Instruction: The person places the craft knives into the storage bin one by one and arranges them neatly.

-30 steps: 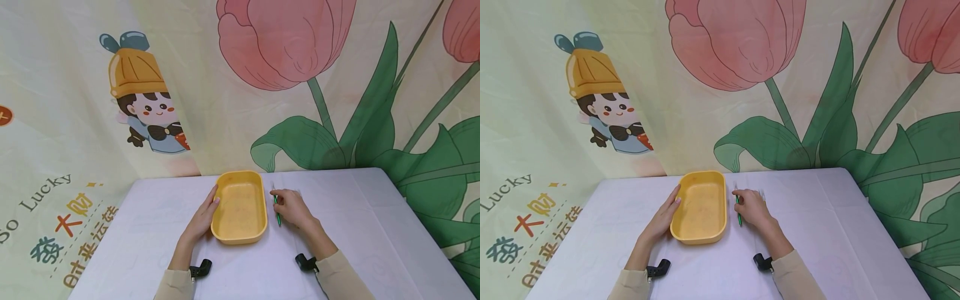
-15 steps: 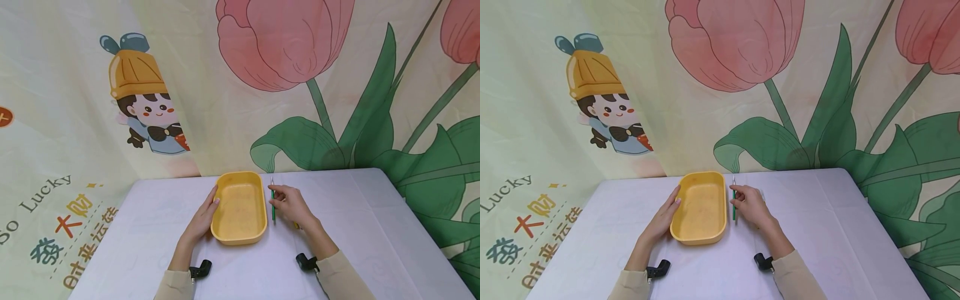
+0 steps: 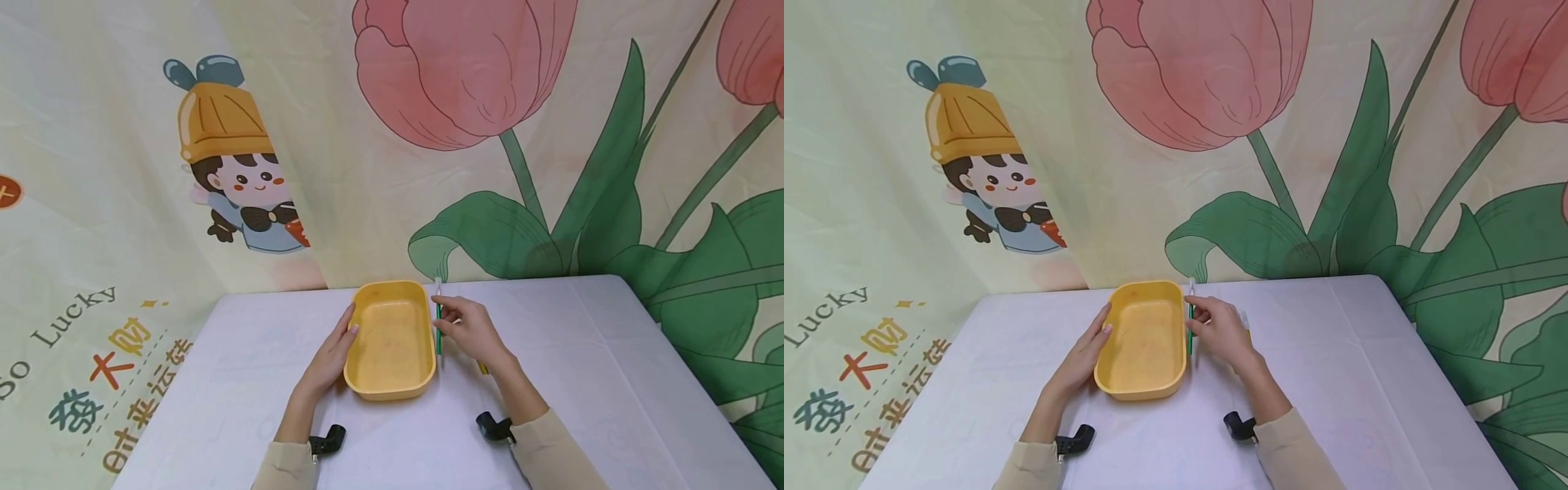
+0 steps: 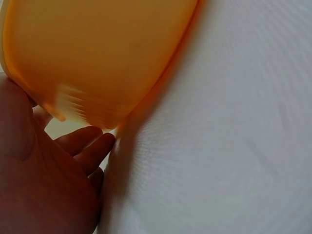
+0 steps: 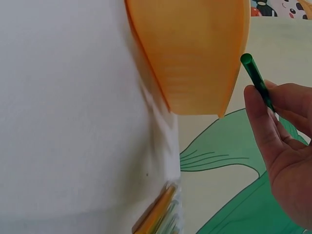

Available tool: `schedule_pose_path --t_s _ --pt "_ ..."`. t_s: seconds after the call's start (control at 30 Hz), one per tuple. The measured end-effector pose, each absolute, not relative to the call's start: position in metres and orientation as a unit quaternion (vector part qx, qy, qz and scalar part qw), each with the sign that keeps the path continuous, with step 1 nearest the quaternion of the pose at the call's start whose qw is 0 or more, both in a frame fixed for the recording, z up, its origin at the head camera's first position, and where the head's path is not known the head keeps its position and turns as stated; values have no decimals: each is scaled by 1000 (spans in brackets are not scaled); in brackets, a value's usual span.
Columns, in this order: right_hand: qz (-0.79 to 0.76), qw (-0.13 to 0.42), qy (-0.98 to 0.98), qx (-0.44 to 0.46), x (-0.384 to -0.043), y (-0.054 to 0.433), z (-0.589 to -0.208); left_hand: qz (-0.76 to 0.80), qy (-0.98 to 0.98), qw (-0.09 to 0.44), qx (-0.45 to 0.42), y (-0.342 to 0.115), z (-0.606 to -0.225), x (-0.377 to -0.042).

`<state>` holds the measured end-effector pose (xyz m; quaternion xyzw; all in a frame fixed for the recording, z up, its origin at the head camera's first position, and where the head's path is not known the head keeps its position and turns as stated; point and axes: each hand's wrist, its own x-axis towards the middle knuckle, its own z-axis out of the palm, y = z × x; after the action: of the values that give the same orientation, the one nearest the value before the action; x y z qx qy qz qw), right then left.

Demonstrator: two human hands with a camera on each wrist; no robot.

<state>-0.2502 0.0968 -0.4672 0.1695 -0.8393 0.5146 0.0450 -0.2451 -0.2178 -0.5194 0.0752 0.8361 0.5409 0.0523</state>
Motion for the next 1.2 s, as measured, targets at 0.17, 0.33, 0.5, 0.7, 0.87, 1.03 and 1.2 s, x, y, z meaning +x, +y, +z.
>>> schedule_pose_path --t_s 0.17,0.33,0.5,0.7,0.87,1.03,1.2 --pt "531 51 -826 182 -251 89 -464 542 835 52 75 -219 -520 -245" --pt "545 50 -816 185 -251 81 -461 538 839 52 69 -219 -520 -245" --pt "549 44 -815 183 -251 70 -458 537 839 53 71 -219 -521 -246" --pt "567 36 -800 192 -251 59 -455 543 835 62 65 -218 -519 -246" --pt "572 29 -795 198 -250 50 -454 541 835 83 55 -213 -501 -240" --pt "564 22 -803 193 -249 42 -453 540 836 69 65 -214 -502 -238" --pt "561 19 -803 202 -249 35 -454 535 841 57 61 -217 -519 -244"
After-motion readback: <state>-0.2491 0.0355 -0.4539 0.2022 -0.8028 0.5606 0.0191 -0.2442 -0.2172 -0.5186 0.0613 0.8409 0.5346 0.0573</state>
